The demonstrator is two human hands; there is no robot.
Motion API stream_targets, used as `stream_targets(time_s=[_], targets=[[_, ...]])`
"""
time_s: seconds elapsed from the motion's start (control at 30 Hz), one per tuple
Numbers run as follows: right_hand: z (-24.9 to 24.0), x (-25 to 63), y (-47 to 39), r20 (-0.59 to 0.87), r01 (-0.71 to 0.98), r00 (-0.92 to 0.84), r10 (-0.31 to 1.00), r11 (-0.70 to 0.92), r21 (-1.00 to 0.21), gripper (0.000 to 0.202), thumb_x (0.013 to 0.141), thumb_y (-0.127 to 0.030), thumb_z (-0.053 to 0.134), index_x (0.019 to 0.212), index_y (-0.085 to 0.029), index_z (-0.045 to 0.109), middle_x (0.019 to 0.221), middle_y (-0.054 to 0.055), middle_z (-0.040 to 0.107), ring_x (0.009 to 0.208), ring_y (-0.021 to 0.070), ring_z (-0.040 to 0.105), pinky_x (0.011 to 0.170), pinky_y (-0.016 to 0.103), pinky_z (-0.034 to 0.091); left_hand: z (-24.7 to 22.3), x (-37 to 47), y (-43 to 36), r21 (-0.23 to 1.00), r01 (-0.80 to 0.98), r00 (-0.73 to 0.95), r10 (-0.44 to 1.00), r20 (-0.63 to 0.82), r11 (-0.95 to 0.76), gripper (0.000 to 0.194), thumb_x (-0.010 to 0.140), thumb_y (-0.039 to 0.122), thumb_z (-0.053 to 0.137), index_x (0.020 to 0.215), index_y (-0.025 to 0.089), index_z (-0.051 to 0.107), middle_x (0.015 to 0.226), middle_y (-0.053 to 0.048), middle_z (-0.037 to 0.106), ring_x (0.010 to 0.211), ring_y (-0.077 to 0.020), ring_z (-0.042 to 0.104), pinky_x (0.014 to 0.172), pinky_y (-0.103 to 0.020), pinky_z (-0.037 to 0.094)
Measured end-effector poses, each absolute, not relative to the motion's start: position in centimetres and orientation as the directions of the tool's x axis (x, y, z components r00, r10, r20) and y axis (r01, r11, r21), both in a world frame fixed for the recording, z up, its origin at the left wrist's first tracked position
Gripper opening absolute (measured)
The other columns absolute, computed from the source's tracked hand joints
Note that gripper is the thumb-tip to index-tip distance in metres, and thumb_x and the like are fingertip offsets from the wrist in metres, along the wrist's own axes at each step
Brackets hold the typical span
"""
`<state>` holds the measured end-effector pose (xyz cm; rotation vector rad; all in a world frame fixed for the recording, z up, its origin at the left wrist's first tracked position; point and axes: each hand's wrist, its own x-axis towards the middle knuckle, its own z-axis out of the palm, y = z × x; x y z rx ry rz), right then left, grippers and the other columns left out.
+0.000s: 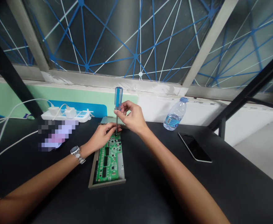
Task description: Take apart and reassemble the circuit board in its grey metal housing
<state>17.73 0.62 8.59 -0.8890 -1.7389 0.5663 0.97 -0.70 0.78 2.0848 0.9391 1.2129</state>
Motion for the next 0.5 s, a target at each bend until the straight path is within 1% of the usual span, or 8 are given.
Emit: stream_targets(time_s=[0.2,0.37,0.5], targets=[[8.4,17.6,0.4,0.604,0.311,-0.144,0.784,0.615,-0.724,0.023,0.078,-0.035,0.072,0.080,-0.020,0.055,0.074,0.000,0.055,0.068,0.0138,0.051,0.054,0.025,0.038,0.5,0.9,-0.7,0.724,0.309,0.348,0.782,0.517,-0.617,0.024,0.098,0.024,0.047,0.107,0.018,0.069,0.100,-0.006,0.076,0.096,-0.0211,0.071,0.089,-0.032,0.052],[8.7,18.5,0.7,0.524,0.226,-0.282,0.804,0.586,-0.778,0.032,0.071,-0.029,0.075,0.091,-0.020,0.052,0.083,0.001,0.059,0.070,0.0142,0.055,0.051,0.024,0.036,0.6,0.9,-0.7,0.728,0.301,0.358,0.781,0.512,-0.615,0.025,0.098,0.024,0.047,0.108,0.018,0.069,0.101,-0.007,0.076,0.096,-0.0213,0.071,0.088,-0.032,0.052],[8.7,19.0,0.9,0.503,0.207,-0.302,0.810,0.570,-0.795,0.029,0.074,-0.030,0.072,0.094,-0.020,0.053,0.087,0.003,0.060,0.075,0.0155,0.057,0.052,0.024,0.038,0.7,0.9,-0.8,0.733,0.302,0.357,0.785,0.506,-0.609,0.025,0.098,0.024,0.047,0.108,0.017,0.069,0.100,-0.007,0.077,0.095,-0.0214,0.072,0.089,-0.033,0.053]])
